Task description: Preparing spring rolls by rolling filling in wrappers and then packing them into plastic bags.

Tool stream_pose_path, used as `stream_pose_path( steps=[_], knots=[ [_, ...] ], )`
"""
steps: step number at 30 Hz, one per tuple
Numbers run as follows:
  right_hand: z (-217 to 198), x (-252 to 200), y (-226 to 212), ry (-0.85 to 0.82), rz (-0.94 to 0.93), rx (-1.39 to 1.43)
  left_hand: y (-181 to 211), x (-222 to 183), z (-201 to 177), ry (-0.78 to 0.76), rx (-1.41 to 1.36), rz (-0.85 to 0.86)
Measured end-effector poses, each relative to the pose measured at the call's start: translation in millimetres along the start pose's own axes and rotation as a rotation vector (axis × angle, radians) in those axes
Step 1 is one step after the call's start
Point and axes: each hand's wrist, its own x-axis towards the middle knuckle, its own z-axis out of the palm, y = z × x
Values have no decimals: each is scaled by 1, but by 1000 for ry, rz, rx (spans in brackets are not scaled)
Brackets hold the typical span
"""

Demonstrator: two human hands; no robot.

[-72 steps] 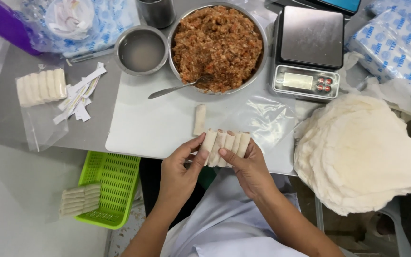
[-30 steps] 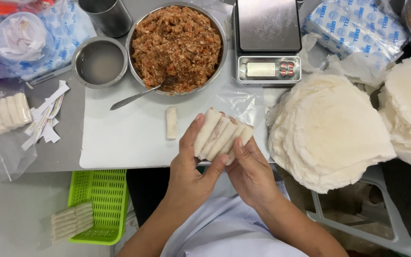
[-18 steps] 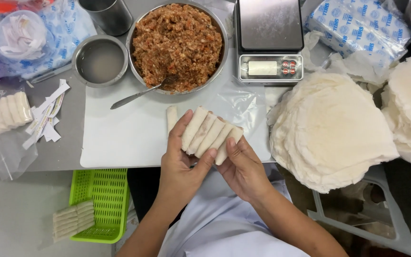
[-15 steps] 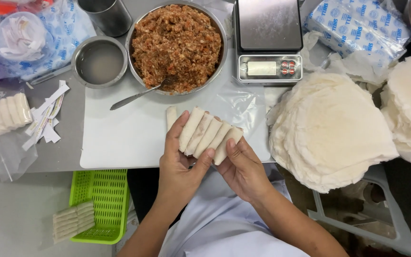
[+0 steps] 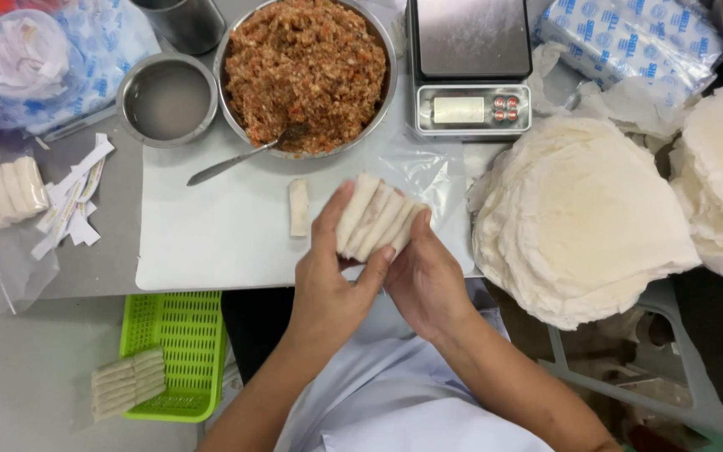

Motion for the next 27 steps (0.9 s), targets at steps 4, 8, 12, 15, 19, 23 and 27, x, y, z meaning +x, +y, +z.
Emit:
stream_pose_path(
  steps=[4,8,12,15,19,23,27],
  knots=[
    [19,0,-20,16,-65,-38,6,15,1,-37,-123,-34],
    [8,0,-18,-70,-92,-184,-27,22,1,-44,-575,-122],
    [-26,-8,10,-30,-206,-539,-32,9,-37,46,-603,-353],
    [-61,-20,47,-79,-427,-1162,-51,-13,-72,197,-616,-432],
    [-86,-23,73,-134,-828,-1711,-54,-41,-101,391,-509,-495],
    [-79,-17,57,-143,-988,-1568,-52,-64,-112,484,-420,-530],
    [-76,-16,54,-13,-512,-1303,-50,-73,-104,494,-382,-529]
  ],
)
